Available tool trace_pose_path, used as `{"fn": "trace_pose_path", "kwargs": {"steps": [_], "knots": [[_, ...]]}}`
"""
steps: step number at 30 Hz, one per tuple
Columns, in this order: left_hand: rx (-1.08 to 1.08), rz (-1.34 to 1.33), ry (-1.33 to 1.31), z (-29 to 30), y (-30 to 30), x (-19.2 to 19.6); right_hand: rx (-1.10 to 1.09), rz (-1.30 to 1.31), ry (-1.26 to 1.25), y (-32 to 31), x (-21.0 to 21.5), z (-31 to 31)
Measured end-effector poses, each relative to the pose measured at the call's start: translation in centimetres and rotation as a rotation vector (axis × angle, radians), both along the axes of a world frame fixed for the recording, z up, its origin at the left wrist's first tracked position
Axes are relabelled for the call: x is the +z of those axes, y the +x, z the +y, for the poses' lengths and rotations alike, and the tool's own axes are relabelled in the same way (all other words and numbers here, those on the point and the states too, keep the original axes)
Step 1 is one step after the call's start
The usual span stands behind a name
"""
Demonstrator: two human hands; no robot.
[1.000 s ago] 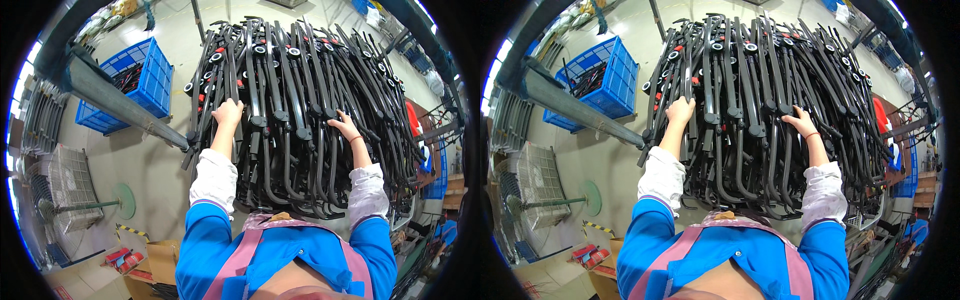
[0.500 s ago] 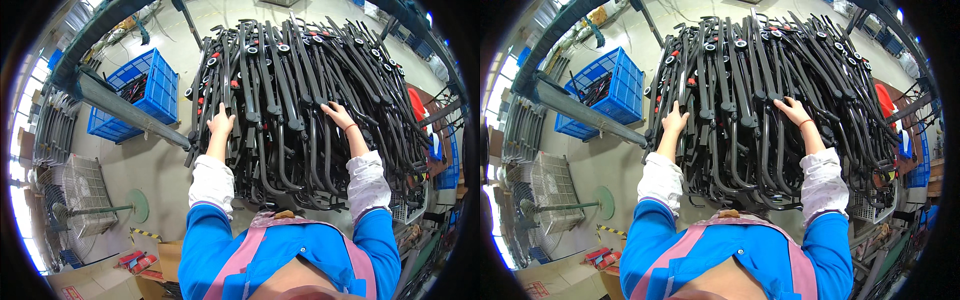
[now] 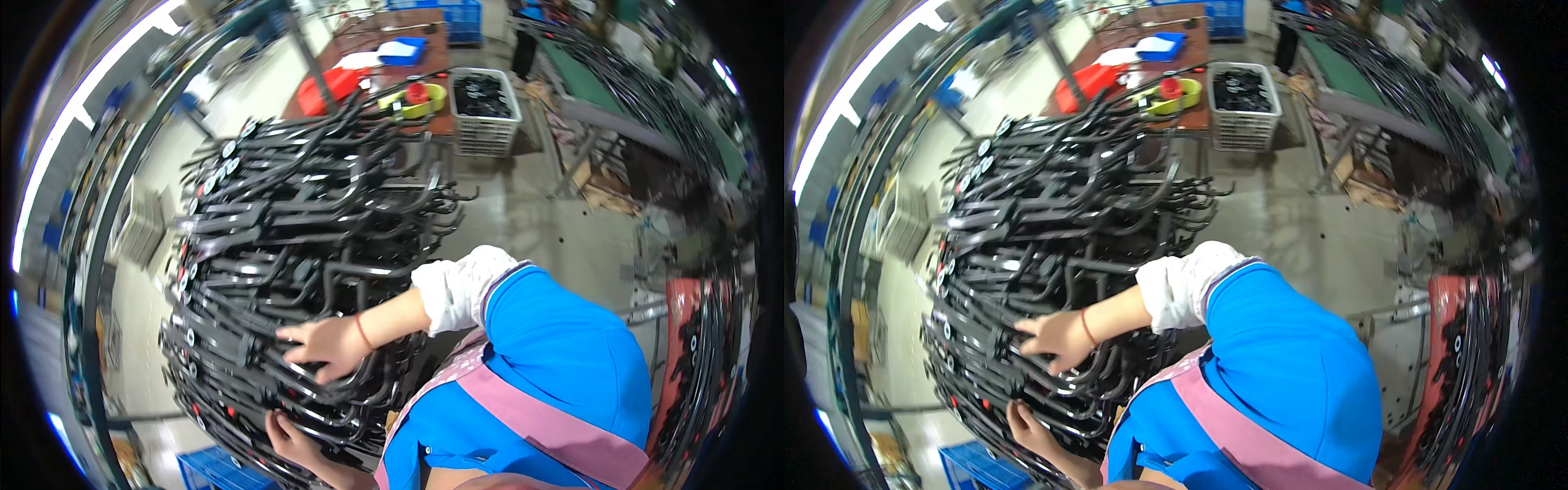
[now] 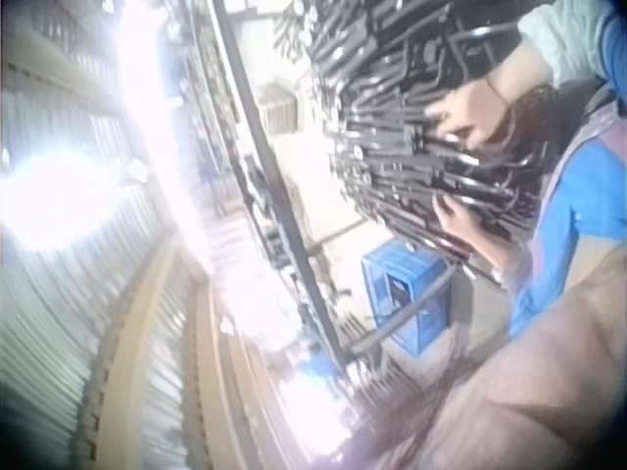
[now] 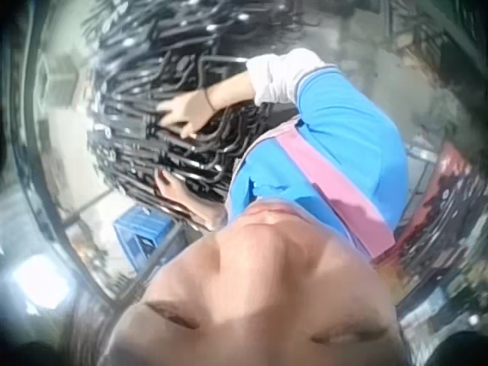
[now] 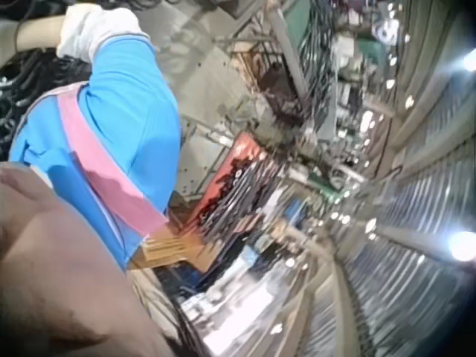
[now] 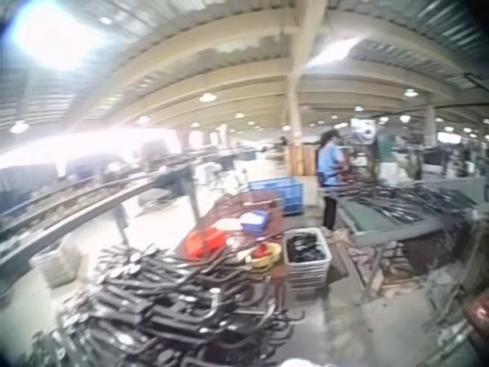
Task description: The person picks up long black metal rods and small black plastic caps from a workbench, fits the caps onto the rod ends, and places the assembled units into a large vertical rack. The person repeats this process, handling the rods and caps by hand and organizing the finished assemblies in the rack.
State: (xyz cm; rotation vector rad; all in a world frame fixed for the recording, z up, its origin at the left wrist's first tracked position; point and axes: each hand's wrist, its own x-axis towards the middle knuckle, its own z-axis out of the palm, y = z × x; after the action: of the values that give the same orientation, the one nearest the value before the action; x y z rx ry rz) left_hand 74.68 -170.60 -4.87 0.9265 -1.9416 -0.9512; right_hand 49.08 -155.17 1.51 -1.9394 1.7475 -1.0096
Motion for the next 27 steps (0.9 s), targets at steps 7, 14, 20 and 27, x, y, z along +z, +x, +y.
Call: {"fn": "trace_pose_path", "kwargs": {"steps": [7,14,20,27], "knots": [[-0.491,0.089,-0.014,22.1,-16.2,3.4,-0.252,-0.052,-0.1,-7.6,-5.9,23.3],[-1.199,0.012,-0.027,39.7,-35.7,2.5,-0.747,-0.274,0.245,-12.9,-6.5,43.3],[-1.652,-0.154,-0.094,51.9,-46.8,2.1,-1.198,-0.287,0.23,-14.6,-7.5,54.2],[-2.068,-0.113,-0.255,64.4,-57.8,1.6,-1.509,-0.358,0.166,-19.5,-11.2,61.5]]}}
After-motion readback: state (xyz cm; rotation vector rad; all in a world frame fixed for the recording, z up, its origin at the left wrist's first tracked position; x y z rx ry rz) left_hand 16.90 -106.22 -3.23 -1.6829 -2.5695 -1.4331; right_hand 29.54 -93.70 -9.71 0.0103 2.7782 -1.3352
